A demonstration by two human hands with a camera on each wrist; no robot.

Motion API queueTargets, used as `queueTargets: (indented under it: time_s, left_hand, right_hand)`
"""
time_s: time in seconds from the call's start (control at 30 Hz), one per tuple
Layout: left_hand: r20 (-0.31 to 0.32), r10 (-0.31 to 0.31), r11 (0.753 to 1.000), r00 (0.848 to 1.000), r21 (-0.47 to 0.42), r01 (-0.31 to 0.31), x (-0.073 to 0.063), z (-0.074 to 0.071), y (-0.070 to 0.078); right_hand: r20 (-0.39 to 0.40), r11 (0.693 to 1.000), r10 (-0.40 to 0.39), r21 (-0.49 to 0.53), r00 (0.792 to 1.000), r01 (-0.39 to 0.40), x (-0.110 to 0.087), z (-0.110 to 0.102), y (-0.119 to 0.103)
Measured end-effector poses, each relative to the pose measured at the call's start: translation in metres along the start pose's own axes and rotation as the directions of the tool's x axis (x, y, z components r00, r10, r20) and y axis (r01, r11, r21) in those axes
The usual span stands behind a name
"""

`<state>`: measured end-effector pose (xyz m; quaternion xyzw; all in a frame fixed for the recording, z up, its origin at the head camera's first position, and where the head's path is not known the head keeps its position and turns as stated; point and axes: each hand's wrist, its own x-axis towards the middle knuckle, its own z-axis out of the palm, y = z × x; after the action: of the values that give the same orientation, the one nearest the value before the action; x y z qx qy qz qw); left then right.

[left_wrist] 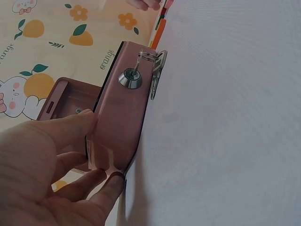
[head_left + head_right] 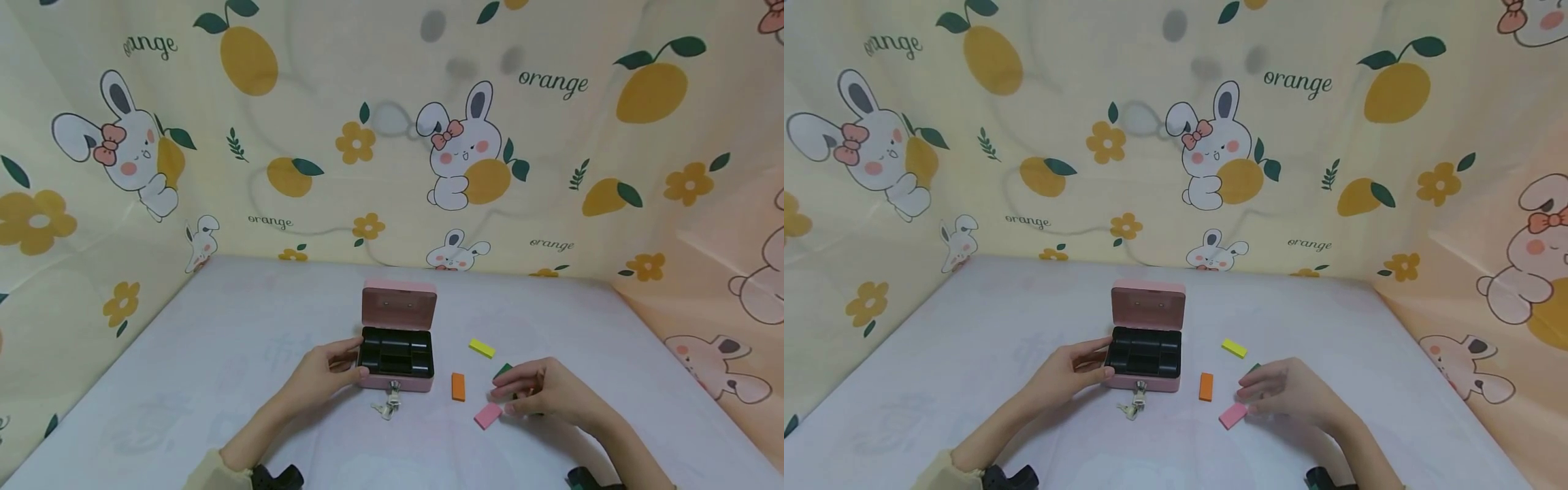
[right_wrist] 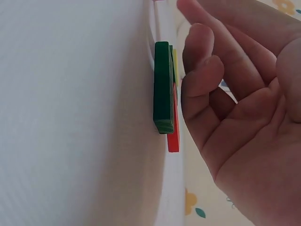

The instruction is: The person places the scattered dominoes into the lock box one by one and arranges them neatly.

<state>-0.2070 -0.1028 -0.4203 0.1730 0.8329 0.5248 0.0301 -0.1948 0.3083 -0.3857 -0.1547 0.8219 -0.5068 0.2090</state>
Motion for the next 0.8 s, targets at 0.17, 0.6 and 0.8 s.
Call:
queueTargets:
  time_s: [0.17, 0.6, 0.8]
  left_hand:
    - [-0.008, 0.008, 1.0, 1.0, -0.001, -0.008, 0.0, 0.0, 0.0]
    - [-0.023, 0.009, 1.0, 1.0, -0.005, -0.009, 0.002, 0.0, 0.002]
    - [-0.021, 0.005, 1.0, 1.0, -0.005, -0.005, 0.001, 0.0, 0.002]
  right_hand:
    - [-0.004, 1.0, 0.017, -0.007, 1.0, -0.017, 0.0, 0.0, 0.0]
    - [-0.023, 0.993, 0.079, 0.094, 0.997, -0.076, 0.0, 0.006, -0.007]
    - [-0.019, 0.991, 0.106, 0.09, 0.994, -0.104, 0.001, 0.011, -0.004]
